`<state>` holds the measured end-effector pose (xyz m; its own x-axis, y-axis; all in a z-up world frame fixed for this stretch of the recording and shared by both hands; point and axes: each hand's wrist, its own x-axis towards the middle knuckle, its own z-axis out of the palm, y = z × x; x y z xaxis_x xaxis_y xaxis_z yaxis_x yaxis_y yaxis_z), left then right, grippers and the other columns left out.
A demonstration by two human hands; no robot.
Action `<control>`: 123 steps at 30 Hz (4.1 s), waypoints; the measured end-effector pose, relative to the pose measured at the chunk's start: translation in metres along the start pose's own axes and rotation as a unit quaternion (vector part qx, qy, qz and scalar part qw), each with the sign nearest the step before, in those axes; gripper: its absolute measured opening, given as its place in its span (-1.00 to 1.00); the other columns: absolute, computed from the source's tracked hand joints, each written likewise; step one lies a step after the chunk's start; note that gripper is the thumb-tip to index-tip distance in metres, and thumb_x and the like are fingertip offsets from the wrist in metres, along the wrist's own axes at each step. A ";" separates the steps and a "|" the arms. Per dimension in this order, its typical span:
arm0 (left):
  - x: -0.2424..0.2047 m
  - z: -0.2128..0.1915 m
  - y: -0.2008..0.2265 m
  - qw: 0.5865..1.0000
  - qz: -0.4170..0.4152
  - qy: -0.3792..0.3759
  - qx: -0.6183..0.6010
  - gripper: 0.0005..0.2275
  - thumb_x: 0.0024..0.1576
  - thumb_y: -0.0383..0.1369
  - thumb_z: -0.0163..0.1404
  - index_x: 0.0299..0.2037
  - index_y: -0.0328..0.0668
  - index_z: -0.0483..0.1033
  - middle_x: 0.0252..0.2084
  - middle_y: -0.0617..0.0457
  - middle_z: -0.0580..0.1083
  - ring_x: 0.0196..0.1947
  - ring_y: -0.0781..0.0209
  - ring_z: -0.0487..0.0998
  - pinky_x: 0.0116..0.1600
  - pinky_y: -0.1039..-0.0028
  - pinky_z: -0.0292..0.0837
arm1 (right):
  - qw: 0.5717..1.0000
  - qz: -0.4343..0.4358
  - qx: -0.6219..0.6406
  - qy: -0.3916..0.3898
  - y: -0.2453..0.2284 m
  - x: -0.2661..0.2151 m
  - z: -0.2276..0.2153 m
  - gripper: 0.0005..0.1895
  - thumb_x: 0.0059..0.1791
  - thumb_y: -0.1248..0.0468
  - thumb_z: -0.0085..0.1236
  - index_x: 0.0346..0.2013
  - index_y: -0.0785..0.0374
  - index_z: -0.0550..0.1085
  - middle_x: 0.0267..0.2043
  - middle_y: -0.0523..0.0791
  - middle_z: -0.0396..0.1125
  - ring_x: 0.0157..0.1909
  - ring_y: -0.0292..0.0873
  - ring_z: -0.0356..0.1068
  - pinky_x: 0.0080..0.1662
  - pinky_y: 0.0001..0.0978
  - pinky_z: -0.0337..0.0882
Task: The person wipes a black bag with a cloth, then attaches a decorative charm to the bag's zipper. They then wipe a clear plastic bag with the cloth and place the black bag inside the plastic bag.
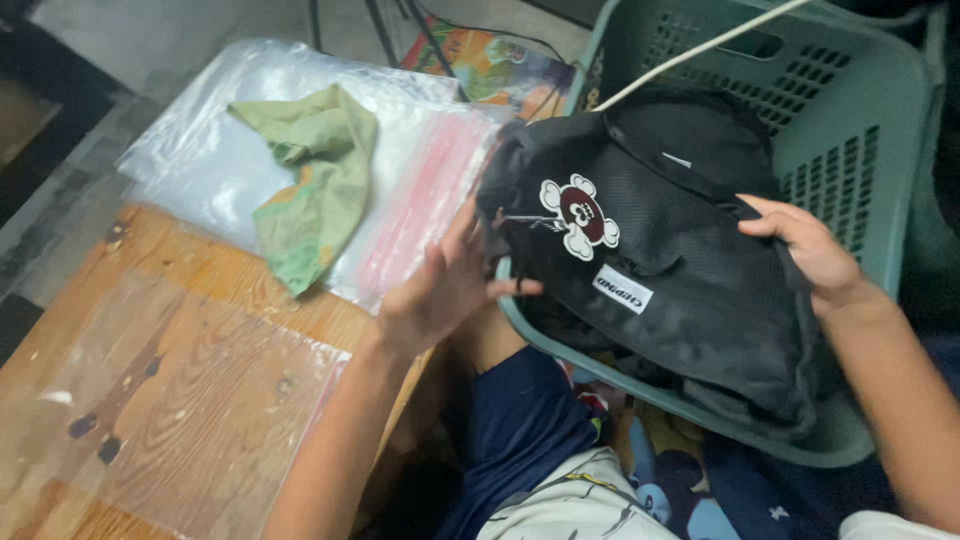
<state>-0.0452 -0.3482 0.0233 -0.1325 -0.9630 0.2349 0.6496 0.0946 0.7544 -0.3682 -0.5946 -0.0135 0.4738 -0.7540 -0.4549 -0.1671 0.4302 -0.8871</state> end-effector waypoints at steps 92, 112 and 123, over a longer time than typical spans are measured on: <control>-0.322 0.015 0.041 0.596 0.037 0.593 0.540 -0.94 0.14 -0.36 0.05 -0.36 -0.03 0.56 -0.51 0.07 0.53 -0.51 0.30 0.51 -0.41 0.56 0.44 | 0.730 -0.229 -0.540 -0.351 0.029 -0.130 0.395 -0.38 -0.09 0.16 0.15 0.23 0.23 0.25 -0.18 0.24 0.48 -0.01 0.30 0.48 0.01 0.23 0.41; -0.283 0.019 0.060 0.428 -0.005 0.493 0.758 -0.82 0.26 -0.29 -0.16 -0.27 -0.13 0.47 -0.43 0.05 0.39 -0.42 -0.06 0.58 -0.41 0.20 0.53 | 0.634 -0.329 -0.616 -0.332 0.035 -0.126 0.468 -0.33 0.00 0.03 -0.02 0.19 0.48 0.11 -0.12 0.38 0.38 0.00 0.49 0.40 0.03 0.33 0.36; -0.336 -0.001 0.047 0.427 -0.070 0.473 0.767 -0.87 0.24 -0.27 -0.12 -0.19 -0.05 0.46 -0.39 0.04 0.36 -0.26 -0.07 0.56 -0.26 0.21 0.54 | 0.766 -0.150 -0.522 -0.343 0.026 -0.089 0.474 -0.14 -0.06 0.03 -0.07 0.48 0.22 -0.06 0.23 0.24 0.28 0.41 0.31 0.12 0.34 0.27 0.11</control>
<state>0.0302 -0.0202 -0.0211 0.7443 -0.5882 0.3163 -0.6667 -0.6263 0.4040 -0.0050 -0.2809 0.0408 0.9093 -0.1489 -0.3885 -0.3932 -0.6131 -0.6852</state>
